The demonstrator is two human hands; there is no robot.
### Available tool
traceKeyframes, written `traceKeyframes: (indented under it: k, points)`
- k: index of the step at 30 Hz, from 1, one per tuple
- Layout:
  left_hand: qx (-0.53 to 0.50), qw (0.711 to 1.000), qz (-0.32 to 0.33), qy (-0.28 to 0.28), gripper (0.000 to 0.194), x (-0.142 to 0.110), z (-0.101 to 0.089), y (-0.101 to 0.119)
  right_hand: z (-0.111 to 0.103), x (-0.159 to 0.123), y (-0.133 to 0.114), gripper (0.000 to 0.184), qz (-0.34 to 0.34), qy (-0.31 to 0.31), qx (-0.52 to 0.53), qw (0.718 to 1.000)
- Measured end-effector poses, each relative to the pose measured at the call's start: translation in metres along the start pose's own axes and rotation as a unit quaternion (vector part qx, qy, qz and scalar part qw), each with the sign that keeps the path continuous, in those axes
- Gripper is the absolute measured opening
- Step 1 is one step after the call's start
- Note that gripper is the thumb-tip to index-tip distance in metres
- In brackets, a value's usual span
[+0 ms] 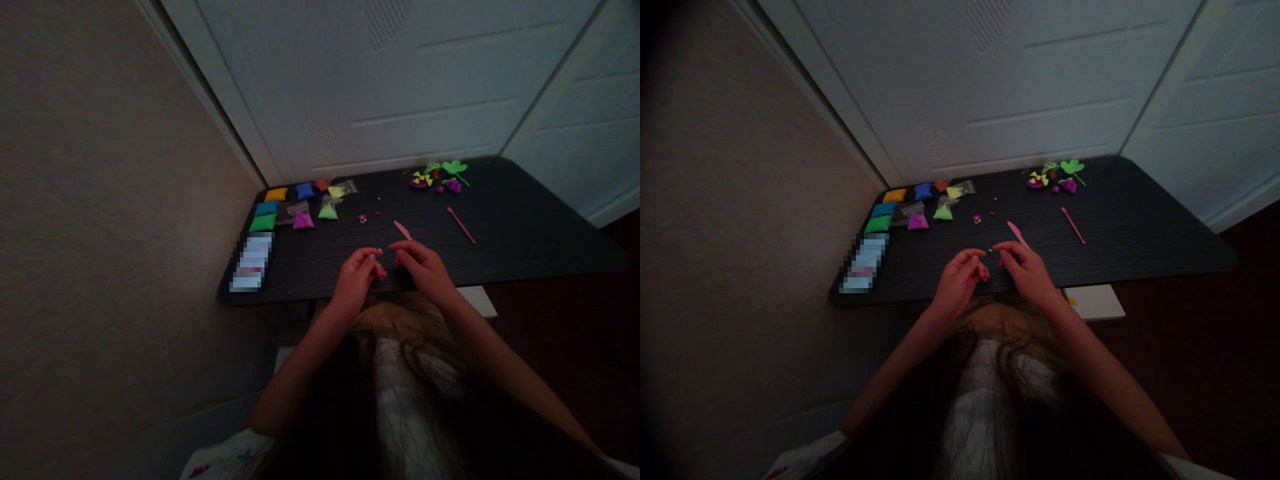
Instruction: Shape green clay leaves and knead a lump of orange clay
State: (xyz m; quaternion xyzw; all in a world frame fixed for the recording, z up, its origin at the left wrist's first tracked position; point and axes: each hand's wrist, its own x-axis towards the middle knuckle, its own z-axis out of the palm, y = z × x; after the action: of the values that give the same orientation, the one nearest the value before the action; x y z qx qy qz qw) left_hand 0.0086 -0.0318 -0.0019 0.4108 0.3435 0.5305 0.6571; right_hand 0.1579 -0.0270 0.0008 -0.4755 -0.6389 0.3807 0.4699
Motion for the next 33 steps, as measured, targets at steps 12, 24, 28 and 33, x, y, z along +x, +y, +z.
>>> traceKeyframes:
  k: [12, 24, 28, 33]
  points:
    - [0.034, 0.999, -0.007, 0.014, 0.016, 0.0000, 0.0001, 0.0022, -0.0004, 0.0000, 0.0024, 0.024, 0.012, -0.005, 0.000, 1.000]
    - [-0.015, 1.000, -0.003, 0.003, 0.013, 0.0002, -0.0008, 0.0003, 0.0007, 0.0001, 0.0030, 0.023, -0.002, 0.002, 0.034, 0.999]
    - [-0.017, 1.000, -0.003, 0.002, 0.014, 0.0005, -0.0013, -0.0003, 0.0006, 0.0005, 0.0031, 0.022, -0.004, 0.005, 0.027, 1.000]
    - [-0.018, 1.000, -0.003, -0.001, 0.012, 0.0008, -0.0012, -0.0010, 0.0006, 0.0005, 0.0038, 0.022, 0.000, 0.001, 0.028, 1.000]
